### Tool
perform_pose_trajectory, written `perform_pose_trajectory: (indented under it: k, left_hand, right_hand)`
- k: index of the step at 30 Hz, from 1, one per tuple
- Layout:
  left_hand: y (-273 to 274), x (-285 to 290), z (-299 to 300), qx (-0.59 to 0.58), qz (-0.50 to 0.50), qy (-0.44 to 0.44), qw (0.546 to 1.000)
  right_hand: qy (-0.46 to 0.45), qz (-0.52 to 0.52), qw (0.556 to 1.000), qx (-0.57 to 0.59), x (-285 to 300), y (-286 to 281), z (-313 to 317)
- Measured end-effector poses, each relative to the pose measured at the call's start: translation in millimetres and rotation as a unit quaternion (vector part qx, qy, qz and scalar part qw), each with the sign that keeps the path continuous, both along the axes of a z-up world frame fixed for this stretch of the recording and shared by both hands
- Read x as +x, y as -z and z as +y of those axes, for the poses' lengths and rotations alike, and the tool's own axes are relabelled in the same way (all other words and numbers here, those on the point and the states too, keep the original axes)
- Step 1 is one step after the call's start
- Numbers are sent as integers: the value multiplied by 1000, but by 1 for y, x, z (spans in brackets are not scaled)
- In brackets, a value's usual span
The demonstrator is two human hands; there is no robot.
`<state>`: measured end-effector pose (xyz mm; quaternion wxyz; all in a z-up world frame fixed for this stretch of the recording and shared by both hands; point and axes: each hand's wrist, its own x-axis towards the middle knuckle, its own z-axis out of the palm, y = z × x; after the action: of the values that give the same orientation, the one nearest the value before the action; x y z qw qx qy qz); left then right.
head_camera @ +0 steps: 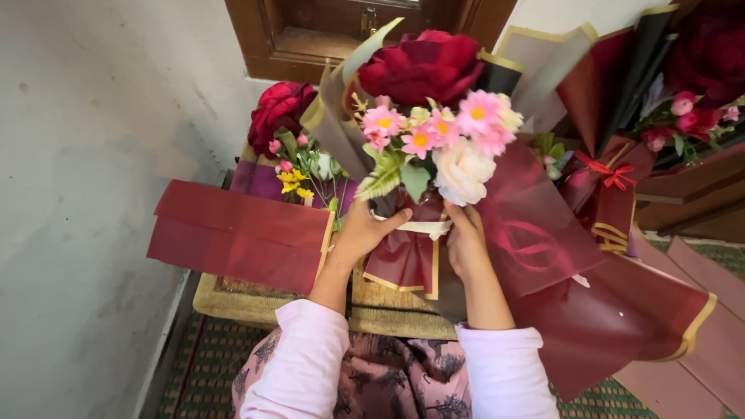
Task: Wrapping a bouquet of flowers with multiple layers of decorative paper and securing it with ribbons.
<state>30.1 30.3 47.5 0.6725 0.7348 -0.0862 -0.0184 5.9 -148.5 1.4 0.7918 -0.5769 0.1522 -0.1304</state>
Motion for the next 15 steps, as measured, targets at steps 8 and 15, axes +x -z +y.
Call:
perform_pose_trajectory:
  k: [8, 15]
  left_hand:
    - [37, 7, -6, 17, 27, 8, 999]
    - [29, 3, -5, -12, 15, 9, 1000]
  right_hand:
    - [37, -25, 999, 13, 10, 28, -11]
    - [4, -41, 999, 27, 9, 37, -17]
